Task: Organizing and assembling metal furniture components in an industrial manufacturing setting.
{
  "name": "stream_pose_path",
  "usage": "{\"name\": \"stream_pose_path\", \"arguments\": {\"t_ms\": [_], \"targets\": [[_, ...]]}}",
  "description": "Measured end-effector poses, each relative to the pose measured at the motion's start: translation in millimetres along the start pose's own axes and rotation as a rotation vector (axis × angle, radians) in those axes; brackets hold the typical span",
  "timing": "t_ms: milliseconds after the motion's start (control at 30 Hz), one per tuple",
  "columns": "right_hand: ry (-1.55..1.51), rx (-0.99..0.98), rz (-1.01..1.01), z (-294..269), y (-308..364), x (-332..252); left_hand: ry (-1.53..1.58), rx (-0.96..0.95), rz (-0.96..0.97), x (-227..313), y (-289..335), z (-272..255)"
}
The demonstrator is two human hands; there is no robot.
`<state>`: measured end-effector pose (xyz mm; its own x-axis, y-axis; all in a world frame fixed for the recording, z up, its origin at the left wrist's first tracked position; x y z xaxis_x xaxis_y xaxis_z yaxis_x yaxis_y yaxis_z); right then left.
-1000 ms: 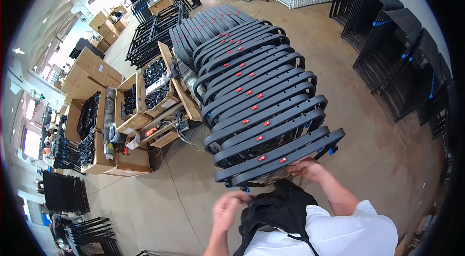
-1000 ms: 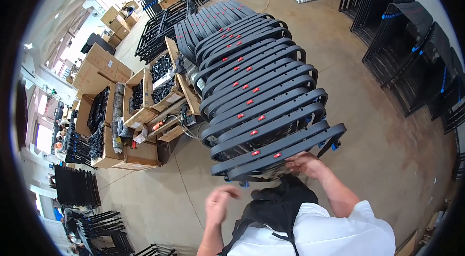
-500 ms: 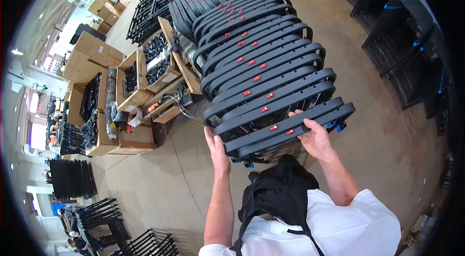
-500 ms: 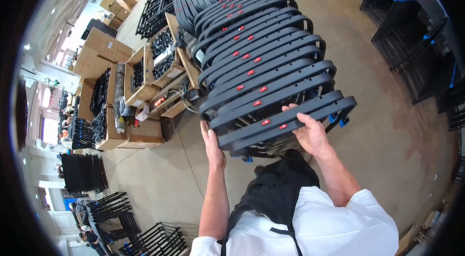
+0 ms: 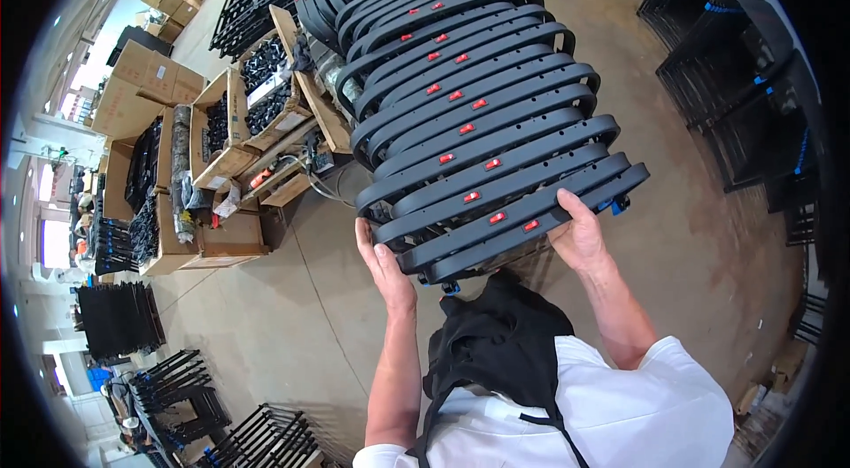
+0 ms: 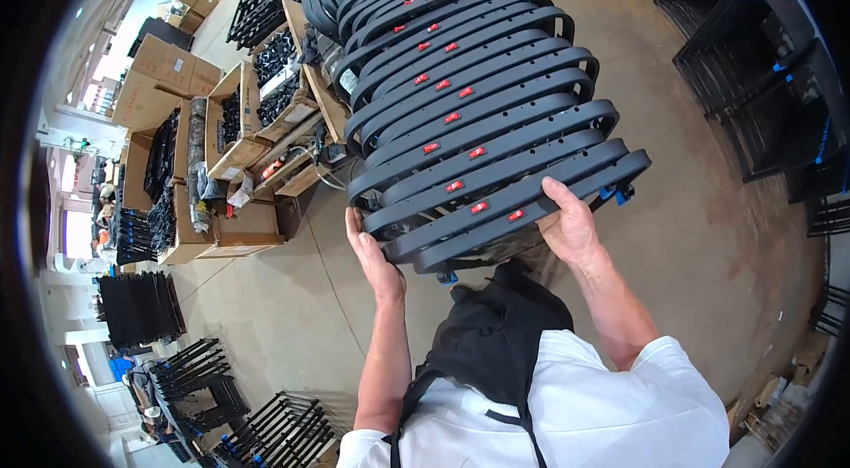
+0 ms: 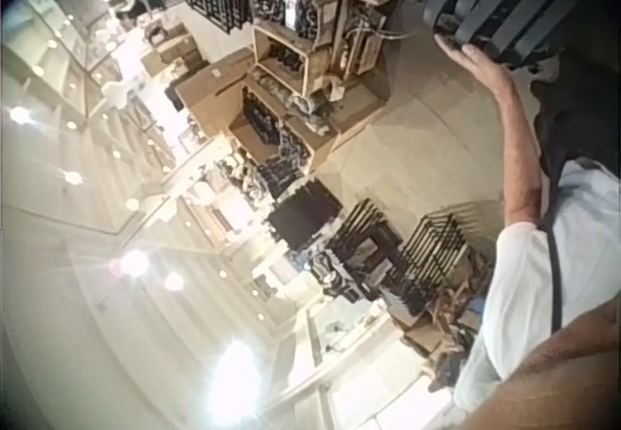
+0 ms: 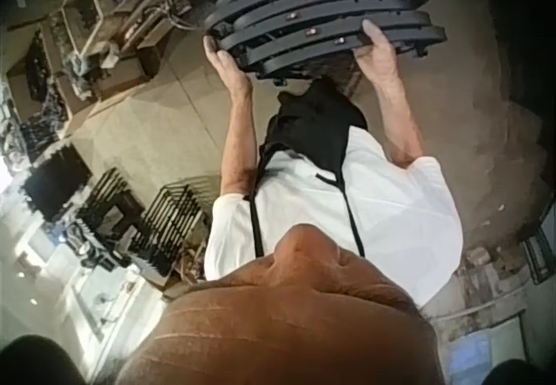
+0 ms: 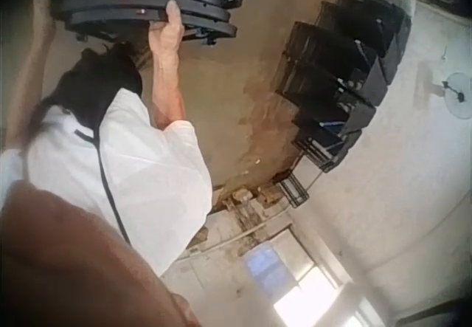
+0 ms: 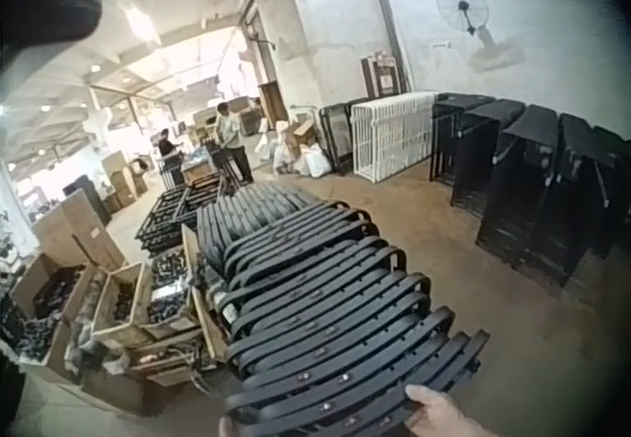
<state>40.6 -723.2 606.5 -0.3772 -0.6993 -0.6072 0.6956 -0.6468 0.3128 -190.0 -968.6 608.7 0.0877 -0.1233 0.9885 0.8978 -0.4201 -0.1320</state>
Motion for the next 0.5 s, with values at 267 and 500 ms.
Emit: {"name": "stream_pose_path", "arguments": {"t_ms": [267,500], "targets": [[0.235,0.017,0.045,10,9,1,-0.551,-0.685,0.602,127,33,87],[0.518,0.166,-0.011,-11,40,0,-0.683,-1.032,0.595,104,33,83]]}}
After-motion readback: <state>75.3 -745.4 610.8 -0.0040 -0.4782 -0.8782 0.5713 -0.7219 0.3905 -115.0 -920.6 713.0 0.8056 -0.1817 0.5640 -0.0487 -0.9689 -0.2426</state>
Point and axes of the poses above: each hand's wrist, its own y-axis away from the middle knuckle, its own z-axis out of the palm, x = y × z, the point moved 5 cm from there along -y, towards the middle knuckle, and after that the axes turned 5 degrees about y, right-handed, at the moved point
